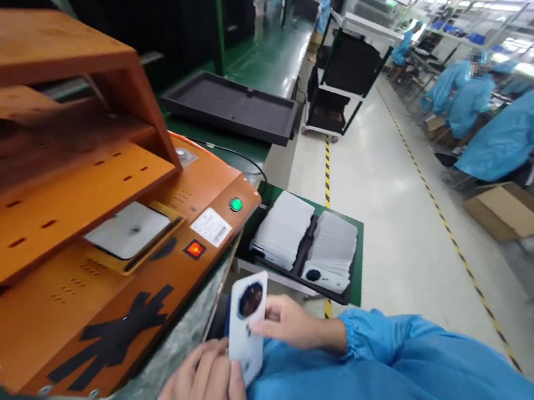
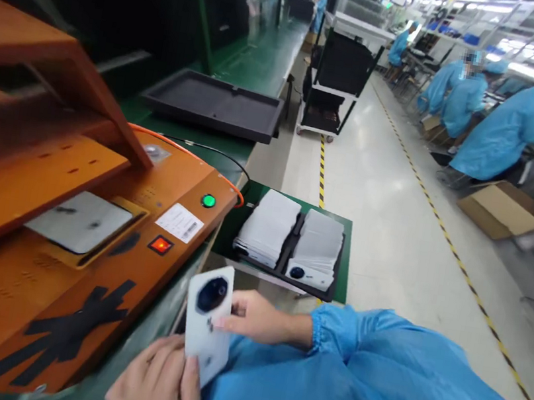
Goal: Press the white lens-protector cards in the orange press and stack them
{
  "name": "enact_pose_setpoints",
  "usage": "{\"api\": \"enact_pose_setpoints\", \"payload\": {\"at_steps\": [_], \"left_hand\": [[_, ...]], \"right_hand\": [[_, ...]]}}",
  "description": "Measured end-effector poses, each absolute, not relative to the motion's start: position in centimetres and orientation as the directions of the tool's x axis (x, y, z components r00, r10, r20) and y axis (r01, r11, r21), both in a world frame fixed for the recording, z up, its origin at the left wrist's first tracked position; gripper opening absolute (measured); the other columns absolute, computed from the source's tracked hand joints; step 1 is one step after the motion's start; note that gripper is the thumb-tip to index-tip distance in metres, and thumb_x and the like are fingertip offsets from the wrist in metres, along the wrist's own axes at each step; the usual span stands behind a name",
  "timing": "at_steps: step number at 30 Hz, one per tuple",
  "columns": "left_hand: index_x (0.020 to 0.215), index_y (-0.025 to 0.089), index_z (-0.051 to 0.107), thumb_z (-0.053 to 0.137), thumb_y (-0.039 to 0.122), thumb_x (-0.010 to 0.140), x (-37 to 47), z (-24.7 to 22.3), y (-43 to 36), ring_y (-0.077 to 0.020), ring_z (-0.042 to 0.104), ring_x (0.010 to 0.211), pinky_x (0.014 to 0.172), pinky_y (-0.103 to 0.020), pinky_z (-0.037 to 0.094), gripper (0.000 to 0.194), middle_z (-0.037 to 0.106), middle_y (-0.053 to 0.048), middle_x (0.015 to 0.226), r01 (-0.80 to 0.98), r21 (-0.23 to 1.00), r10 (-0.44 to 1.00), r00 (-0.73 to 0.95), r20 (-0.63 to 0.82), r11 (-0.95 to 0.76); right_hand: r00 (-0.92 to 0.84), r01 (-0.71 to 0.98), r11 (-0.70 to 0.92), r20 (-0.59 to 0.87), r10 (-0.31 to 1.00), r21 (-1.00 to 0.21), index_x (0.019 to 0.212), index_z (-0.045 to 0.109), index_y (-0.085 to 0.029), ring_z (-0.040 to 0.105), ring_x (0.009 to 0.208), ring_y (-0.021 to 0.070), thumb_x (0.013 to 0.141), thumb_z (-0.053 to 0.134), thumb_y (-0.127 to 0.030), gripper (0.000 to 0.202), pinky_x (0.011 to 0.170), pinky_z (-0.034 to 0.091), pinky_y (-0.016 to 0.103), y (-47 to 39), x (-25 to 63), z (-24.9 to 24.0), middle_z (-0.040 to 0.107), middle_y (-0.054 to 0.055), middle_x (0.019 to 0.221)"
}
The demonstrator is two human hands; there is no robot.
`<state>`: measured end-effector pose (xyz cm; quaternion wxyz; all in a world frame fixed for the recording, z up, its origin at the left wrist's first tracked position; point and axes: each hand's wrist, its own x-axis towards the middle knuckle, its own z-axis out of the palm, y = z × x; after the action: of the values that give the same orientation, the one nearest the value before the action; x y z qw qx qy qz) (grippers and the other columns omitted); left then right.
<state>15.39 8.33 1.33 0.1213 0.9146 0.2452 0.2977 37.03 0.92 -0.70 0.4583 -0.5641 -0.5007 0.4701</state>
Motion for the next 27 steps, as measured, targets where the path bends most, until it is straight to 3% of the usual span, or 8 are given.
{"api": "enact_pose_setpoints", "payload": {"at_steps": [2, 4, 8, 13, 17, 23, 25, 27], "left_hand": [[0.133, 0.02, 0.057, 0.053, 0.033, 0.096, 15.6, 0.3, 8.1, -0.0307, 0.062, 0.114, 0.089, -0.045, 0.048, 0.039, 0.068, -0.014, 0.127, 0.385, 0.411, 0.542, 0.742, 0.395, -0.826], [0.147, 0.019, 0.046, 0.055, 0.037, 0.096, 15.2, -0.3, 8.3, -0.0301, 0.063, 0.118, 0.088, -0.043, 0.05, 0.054, 0.064, -0.016, 0.136, 0.352, 0.456, 0.525, 0.781, 0.337, -0.817], [0.136, 0.026, 0.059, 0.059, 0.033, 0.096, 14.0, -0.2, 8.3, -0.0243, 0.067, 0.113, 0.091, -0.037, 0.052, 0.04, 0.069, -0.008, 0.13, 0.204, 0.496, 0.413, 0.838, 0.358, -0.844], [0.124, 0.024, 0.066, 0.058, 0.022, 0.097, 14.7, 1.1, 6.5, -0.0213, 0.068, 0.108, 0.092, -0.035, 0.053, 0.027, 0.072, -0.006, 0.119, 0.168, 0.604, 0.449, 0.822, 0.35, -0.779], [0.118, 0.023, 0.067, 0.055, 0.019, 0.099, 15.0, 2.5, 5.5, -0.0201, 0.068, 0.099, 0.088, -0.037, 0.054, 0.023, 0.073, -0.006, 0.111, 0.238, 0.67, 0.518, 0.817, 0.253, -0.703], [0.118, 0.023, 0.067, 0.057, 0.021, 0.098, 12.1, 4.2, 4.9, -0.0178, 0.066, 0.099, 0.089, -0.036, 0.053, 0.022, 0.074, -0.004, 0.111, 0.332, 0.696, 0.613, 0.765, 0.196, -0.637], [0.119, 0.023, 0.067, 0.058, 0.017, 0.097, 9.8, 4.9, 5.0, -0.0177, 0.066, 0.101, 0.092, -0.036, 0.052, 0.024, 0.074, -0.004, 0.111, 0.385, 0.694, 0.673, 0.714, 0.194, -0.609], [0.116, 0.023, 0.068, 0.058, 0.015, 0.096, 6.9, 5.4, 6.0, -0.0179, 0.066, 0.102, 0.094, -0.037, 0.051, 0.024, 0.075, -0.004, 0.11, 0.477, 0.666, 0.758, 0.617, 0.21, -0.573]], "right_hand": [[0.28, 0.401, -0.263, -0.156, 0.947, -0.877, 0.124, 0.06, -0.012, 0.07, 0.095, 0.0166, 0.106, 0.044, -0.044, 0.039, 0.081, 0.056, 0.028, 0.0, 39.4, -1.3, 0.073, 0.009, 0.104], [0.485, 0.609, -0.491, -0.197, 0.852, -0.623, 0.127, 0.059, -0.013, 0.07, 0.097, 0.0183, 0.106, 0.045, -0.032, 0.032, 0.081, 0.055, 0.029, -1.4, 43.8, -1.6, 0.074, 0.01, 0.108], [0.588, 0.681, -0.675, -0.338, 0.735, -0.284, 0.112, 0.067, -0.012, 0.07, 0.099, 0.0262, 0.097, 0.056, -0.022, 0.021, 0.085, 0.051, 0.034, -5.8, 51.3, -1.9, 0.075, 0.016, 0.103], [0.561, 0.777, -0.629, -0.47, 0.681, 0.016, 0.112, 0.068, -0.014, 0.07, 0.107, 0.0257, 0.097, 0.053, -0.019, 0.022, 0.086, 0.048, 0.03, -9.2, 52.2, -3.9, 0.072, 0.018, 0.115], [0.524, 0.839, -0.514, -0.516, 0.677, 0.177, 0.113, 0.069, -0.013, 0.073, 0.102, 0.0296, 0.098, 0.051, -0.021, 0.025, 0.08, 0.049, 0.036, -8.8, 51.3, -5.1, 0.071, 0.023, 0.113], [0.46, 0.885, -0.319, -0.533, 0.71, 0.339, 0.076, 0.073, -0.022, 0.075, 0.086, 0.0365, 0.091, 0.066, -0.028, 0.017, 0.066, 0.049, 0.045, -5.4, 54.8, -5.5, 0.073, 0.027, 0.09], [0.376, 0.921, -0.239, -0.536, 0.756, 0.308, 0.068, 0.07, -0.025, 0.075, 0.08, 0.0323, 0.091, 0.066, -0.032, 0.024, 0.065, 0.048, 0.044, -3.4, 54.1, -5.0, 0.072, 0.025, 0.084], [0.237, 0.97, -0.175, -0.479, 0.845, 0.171, 0.059, 0.065, -0.026, 0.073, 0.07, 0.0263, 0.09, 0.066, -0.041, 0.034, 0.063, 0.048, 0.04, -1.2, 50.9, -3.5, 0.069, 0.019, 0.071]]}}
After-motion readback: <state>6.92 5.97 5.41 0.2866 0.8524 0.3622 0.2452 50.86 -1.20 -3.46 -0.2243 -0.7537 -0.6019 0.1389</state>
